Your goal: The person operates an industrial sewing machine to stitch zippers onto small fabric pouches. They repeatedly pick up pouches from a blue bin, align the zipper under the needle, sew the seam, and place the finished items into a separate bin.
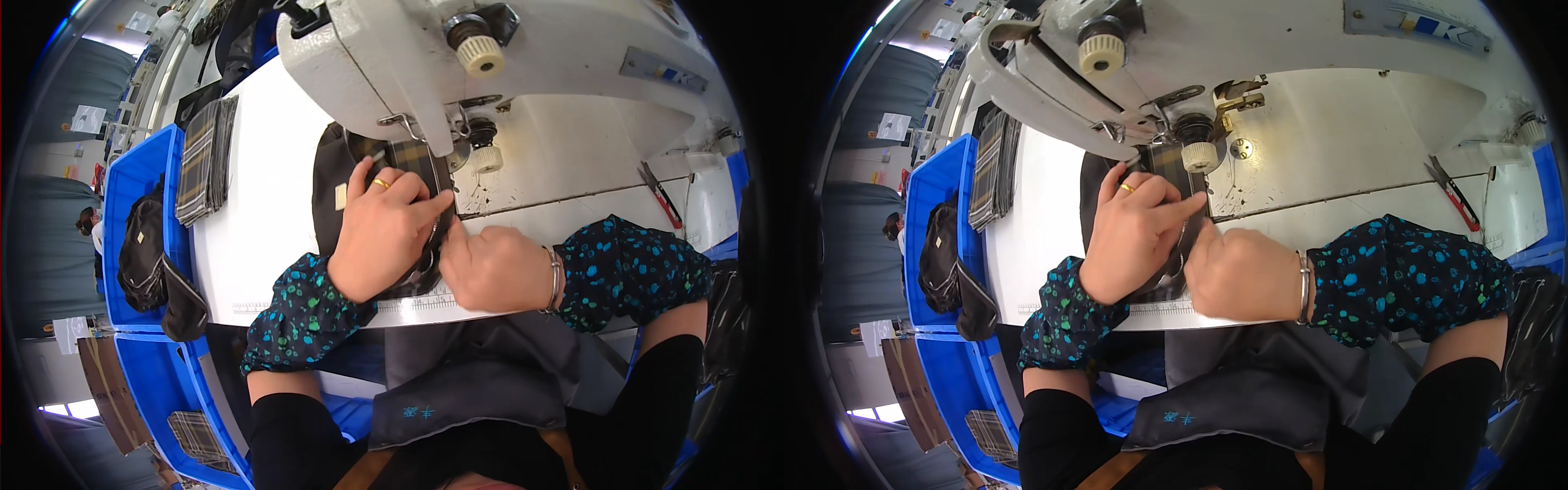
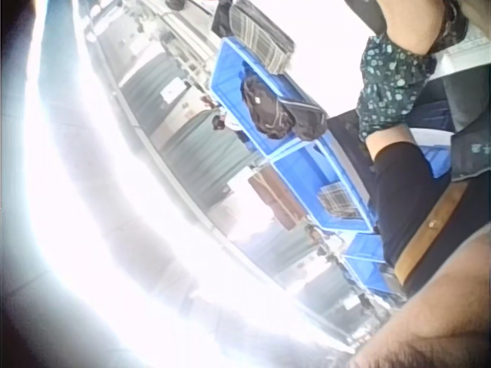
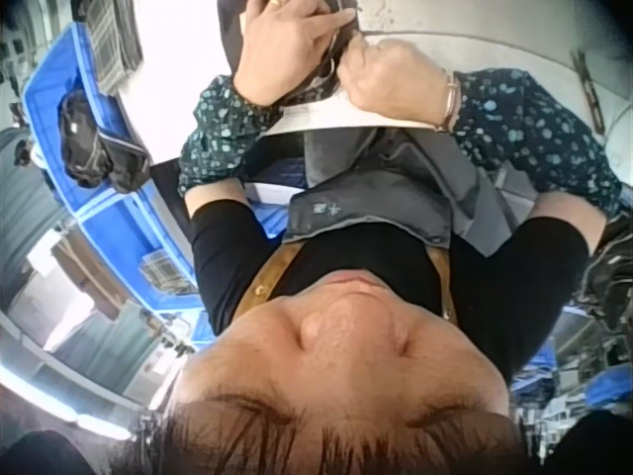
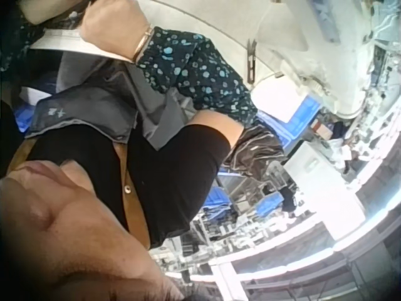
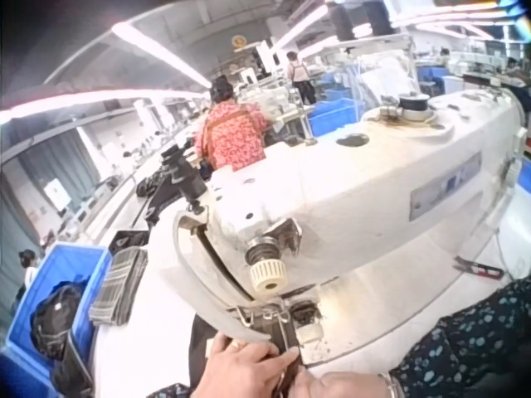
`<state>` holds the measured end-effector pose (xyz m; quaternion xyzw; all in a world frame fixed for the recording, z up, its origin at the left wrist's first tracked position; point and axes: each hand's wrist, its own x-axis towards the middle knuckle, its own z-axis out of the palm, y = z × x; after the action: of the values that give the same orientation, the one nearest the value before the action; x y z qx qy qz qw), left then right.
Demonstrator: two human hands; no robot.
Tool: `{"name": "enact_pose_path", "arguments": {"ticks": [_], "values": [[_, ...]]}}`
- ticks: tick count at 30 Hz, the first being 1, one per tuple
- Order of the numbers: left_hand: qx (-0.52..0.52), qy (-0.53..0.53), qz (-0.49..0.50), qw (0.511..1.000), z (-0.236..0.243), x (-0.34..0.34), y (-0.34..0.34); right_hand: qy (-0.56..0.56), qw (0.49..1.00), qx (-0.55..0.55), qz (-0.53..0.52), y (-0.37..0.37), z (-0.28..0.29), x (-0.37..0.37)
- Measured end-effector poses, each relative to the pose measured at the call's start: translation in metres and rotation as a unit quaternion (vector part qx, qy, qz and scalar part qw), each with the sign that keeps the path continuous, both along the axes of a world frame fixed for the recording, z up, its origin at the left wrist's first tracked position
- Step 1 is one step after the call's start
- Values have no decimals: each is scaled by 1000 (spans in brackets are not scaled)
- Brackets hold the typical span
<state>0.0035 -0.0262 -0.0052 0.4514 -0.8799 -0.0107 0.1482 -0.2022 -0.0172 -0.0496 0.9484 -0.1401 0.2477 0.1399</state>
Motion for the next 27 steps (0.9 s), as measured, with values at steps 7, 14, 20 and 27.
{"name": "enact_pose_path", "arguments": {"ticks": [7,14,20,27], "values": [[-11,21,10,1000,-10,8,-30,7,1000,0,-25,-29,-3,3],[11,67,-6,998,-16,18,-41,-10,999,28,-23,-40,-1,2],[46,40,-20,998,2,37,-36,-99,986,96,-92,-53,8,4],[27,37,-17,999,5,49,-48,-80,974,212,5,-66,-9,5]]}}
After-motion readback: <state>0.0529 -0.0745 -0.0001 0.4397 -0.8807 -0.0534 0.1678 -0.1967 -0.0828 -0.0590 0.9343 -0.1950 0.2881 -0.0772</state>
